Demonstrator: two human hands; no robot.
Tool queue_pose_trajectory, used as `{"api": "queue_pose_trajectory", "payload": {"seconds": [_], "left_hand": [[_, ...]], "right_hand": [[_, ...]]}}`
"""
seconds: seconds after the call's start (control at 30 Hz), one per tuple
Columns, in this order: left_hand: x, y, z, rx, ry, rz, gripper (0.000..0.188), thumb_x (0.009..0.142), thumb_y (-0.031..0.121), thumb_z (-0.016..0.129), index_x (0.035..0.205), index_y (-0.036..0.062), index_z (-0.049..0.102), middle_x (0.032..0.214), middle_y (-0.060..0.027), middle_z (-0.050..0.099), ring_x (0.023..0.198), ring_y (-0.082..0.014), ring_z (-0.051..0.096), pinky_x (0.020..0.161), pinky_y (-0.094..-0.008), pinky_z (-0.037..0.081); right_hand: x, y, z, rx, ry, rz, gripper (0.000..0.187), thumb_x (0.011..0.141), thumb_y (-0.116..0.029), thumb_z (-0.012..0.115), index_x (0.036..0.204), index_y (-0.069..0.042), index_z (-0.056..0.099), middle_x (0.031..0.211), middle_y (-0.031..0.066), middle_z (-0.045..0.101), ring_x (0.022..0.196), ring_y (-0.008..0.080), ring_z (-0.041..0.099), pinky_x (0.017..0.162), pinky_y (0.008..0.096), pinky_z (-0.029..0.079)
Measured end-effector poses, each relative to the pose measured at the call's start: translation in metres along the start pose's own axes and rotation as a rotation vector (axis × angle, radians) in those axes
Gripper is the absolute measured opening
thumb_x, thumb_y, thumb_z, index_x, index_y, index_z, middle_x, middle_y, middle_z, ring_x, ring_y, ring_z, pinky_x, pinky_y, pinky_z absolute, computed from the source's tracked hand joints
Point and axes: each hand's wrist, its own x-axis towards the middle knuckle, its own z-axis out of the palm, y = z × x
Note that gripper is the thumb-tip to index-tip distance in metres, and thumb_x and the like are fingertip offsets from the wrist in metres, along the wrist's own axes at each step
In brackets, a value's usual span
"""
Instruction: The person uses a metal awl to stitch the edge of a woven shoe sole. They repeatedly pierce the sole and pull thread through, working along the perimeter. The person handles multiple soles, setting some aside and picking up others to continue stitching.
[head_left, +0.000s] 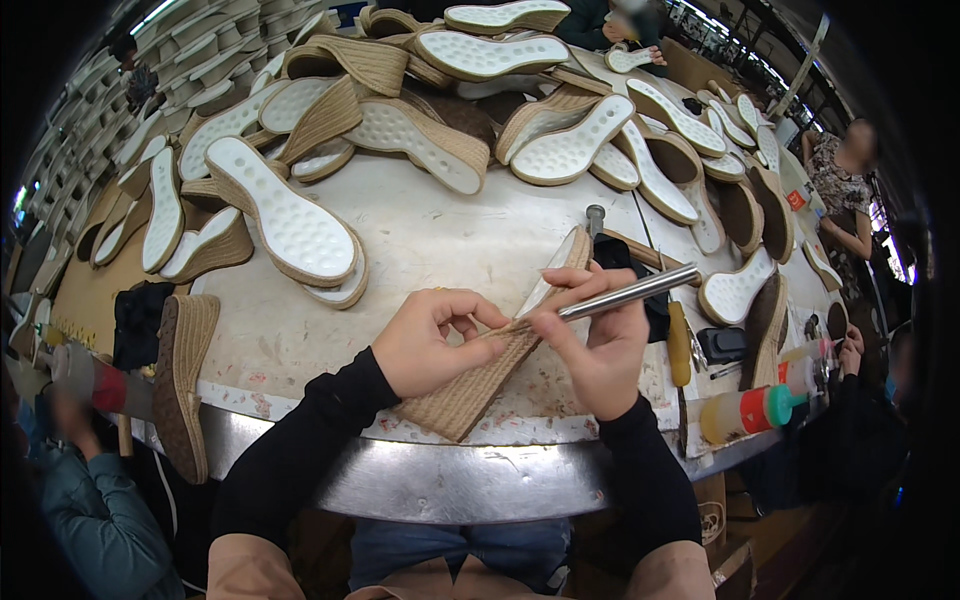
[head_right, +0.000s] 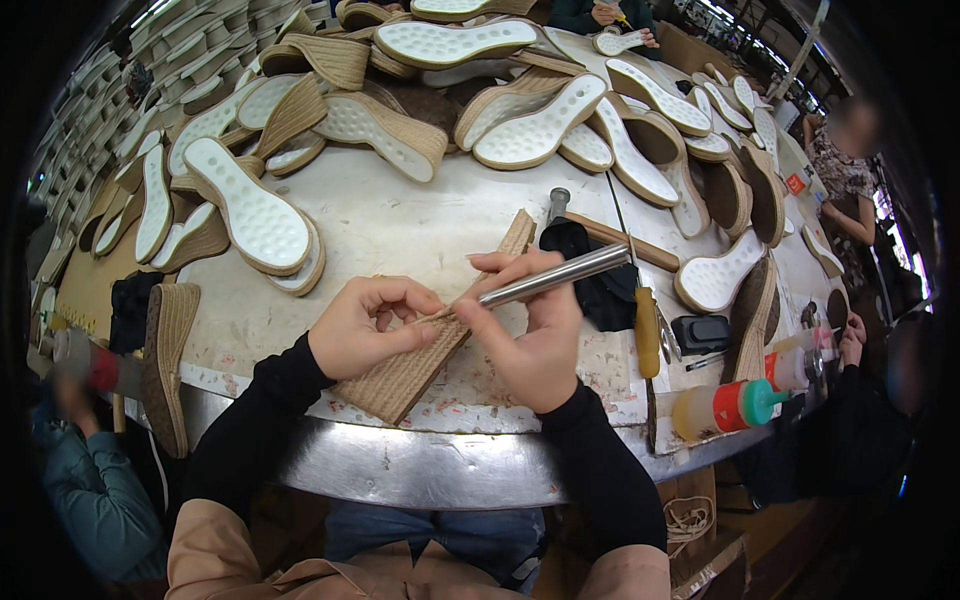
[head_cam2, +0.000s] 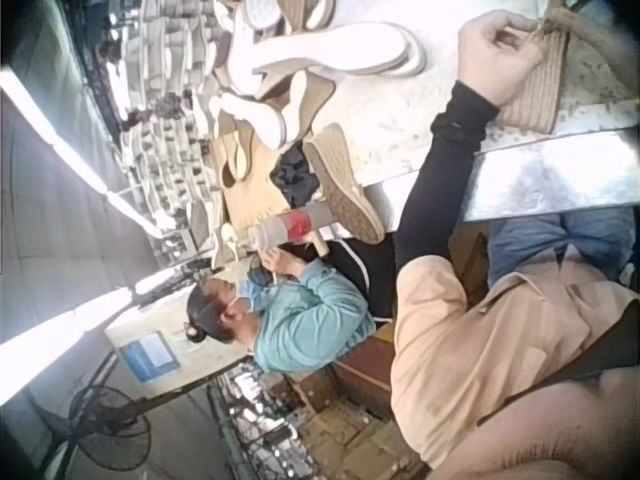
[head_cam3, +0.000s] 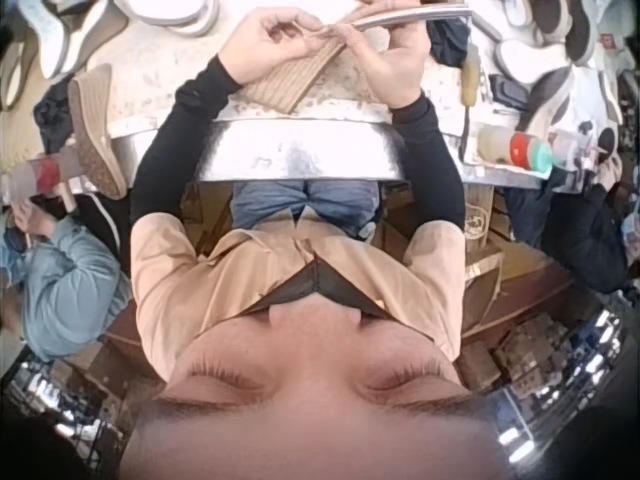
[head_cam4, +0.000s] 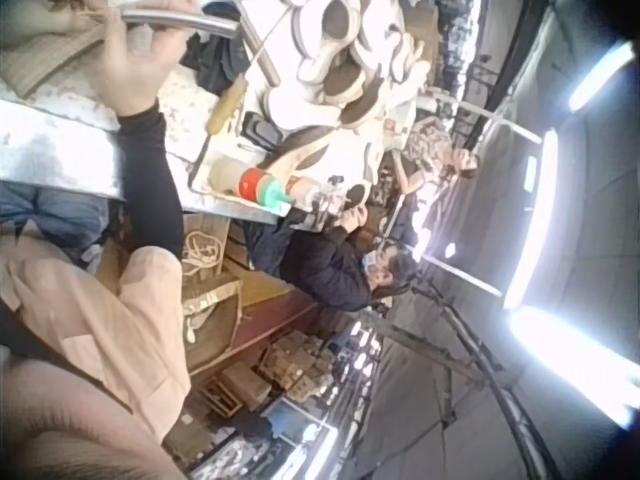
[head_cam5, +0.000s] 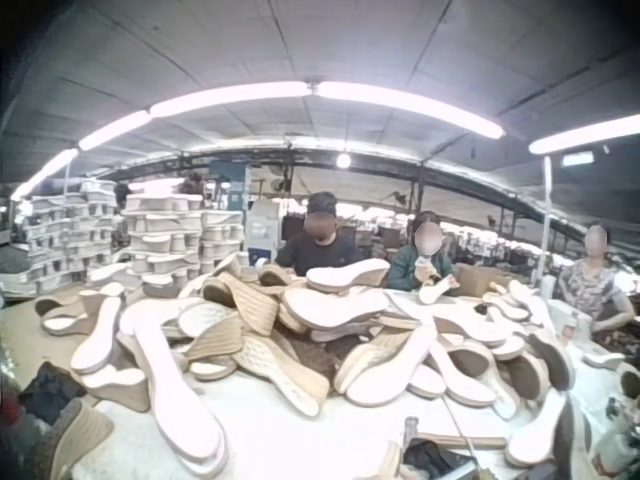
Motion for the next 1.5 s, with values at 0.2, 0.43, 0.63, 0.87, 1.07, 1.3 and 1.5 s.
{"api": "queue_pose_trajectory", "payload": {"seconds": [0.2, 0.43, 0.63, 0.87, 1.07, 1.3, 1.5], "left_hand": [[-0.012, 0.007, -0.008, -0.080, -0.027, -0.167, 0.020, 0.080, 0.008, 0.068, 0.098, 0.0004, 0.066, 0.096, -0.0007, 0.066, 0.078, -0.0037, 0.054, 0.067, -0.0200, 0.043], [-0.019, 0.010, -0.008, 0.143, 0.058, 0.019, 0.025, 0.078, 0.016, 0.072, 0.099, 0.0032, 0.068, 0.093, -0.0007, 0.066, 0.078, -0.0072, 0.057, 0.066, -0.0203, 0.042], [-0.016, -0.001, -0.002, 0.013, 0.142, 0.125, 0.023, 0.075, 0.019, 0.074, 0.092, 0.0043, 0.070, 0.082, -0.0044, 0.068, 0.072, -0.0099, 0.061, 0.063, -0.0230, 0.044], [-0.017, 0.009, -0.006, 0.062, 0.065, 0.054, 0.022, 0.077, 0.014, 0.071, 0.095, 0.0023, 0.067, 0.089, -0.0036, 0.067, 0.077, -0.0092, 0.058, 0.068, -0.0230, 0.043], [-0.014, 0.004, -0.004, 0.078, 0.091, 0.173, 0.019, 0.074, 0.013, 0.070, 0.090, 0.0023, 0.066, 0.083, -0.0038, 0.066, 0.073, -0.0104, 0.058, 0.065, -0.0249, 0.042], [-0.013, 0.006, -0.005, 0.064, 0.059, 0.121, 0.021, 0.075, 0.011, 0.068, 0.094, 0.0021, 0.066, 0.092, -0.0039, 0.065, 0.079, -0.0098, 0.056, 0.070, -0.0239, 0.041], [-0.007, 0.010, -0.002, 0.103, 0.099, 0.151, 0.023, 0.073, 0.012, 0.067, 0.094, 0.0031, 0.069, 0.085, -0.0043, 0.068, 0.073, -0.0093, 0.060, 0.067, -0.0239, 0.042]], "right_hand": [[0.004, 0.001, -0.008, 0.147, -0.027, 0.033, 0.036, 0.075, 0.008, 0.070, 0.100, -0.003, 0.045, 0.083, 0.0083, 0.062, 0.104, 0.0221, 0.059, 0.093, 0.0354, 0.043], [-0.002, 0.005, -0.005, -0.059, -0.128, -0.109, 0.038, 0.074, 0.003, 0.073, 0.101, -0.004, 0.046, 0.088, 0.0098, 0.064, 0.112, 0.0256, 0.053, 0.095, 0.0378, 0.041], [-0.002, -0.001, 0.001, -0.091, -0.155, -0.125, 0.033, 0.073, 0.002, 0.073, 0.096, -0.004, 0.050, 0.088, 0.0070, 0.065, 0.111, 0.0265, 0.055, 0.099, 0.0414, 0.036], [-0.004, 0.000, 0.000, -0.261, -0.153, -0.285, 0.032, 0.073, 0.000, 0.074, 0.095, -0.006, 0.052, 0.085, 0.0022, 0.065, 0.106, 0.0255, 0.060, 0.104, 0.0495, 0.029], [-0.010, 0.004, 0.005, -0.287, -0.122, -0.325, 0.031, 0.075, 0.000, 0.073, 0.096, -0.007, 0.052, 0.085, 0.0006, 0.064, 0.103, 0.0251, 0.062, 0.105, 0.0520, 0.028], [-0.006, 0.004, 0.002, -0.108, -0.092, -0.201, 0.037, 0.077, 0.001, 0.071, 0.103, -0.004, 0.045, 0.084, 0.0028, 0.063, 0.102, 0.0246, 0.063, 0.108, 0.0501, 0.026], [-0.004, 0.007, 0.001, -0.069, -0.100, -0.171, 0.039, 0.078, 0.002, 0.070, 0.105, -0.004, 0.042, 0.085, 0.0032, 0.063, 0.101, 0.0226, 0.062, 0.111, 0.0478, 0.022]]}}
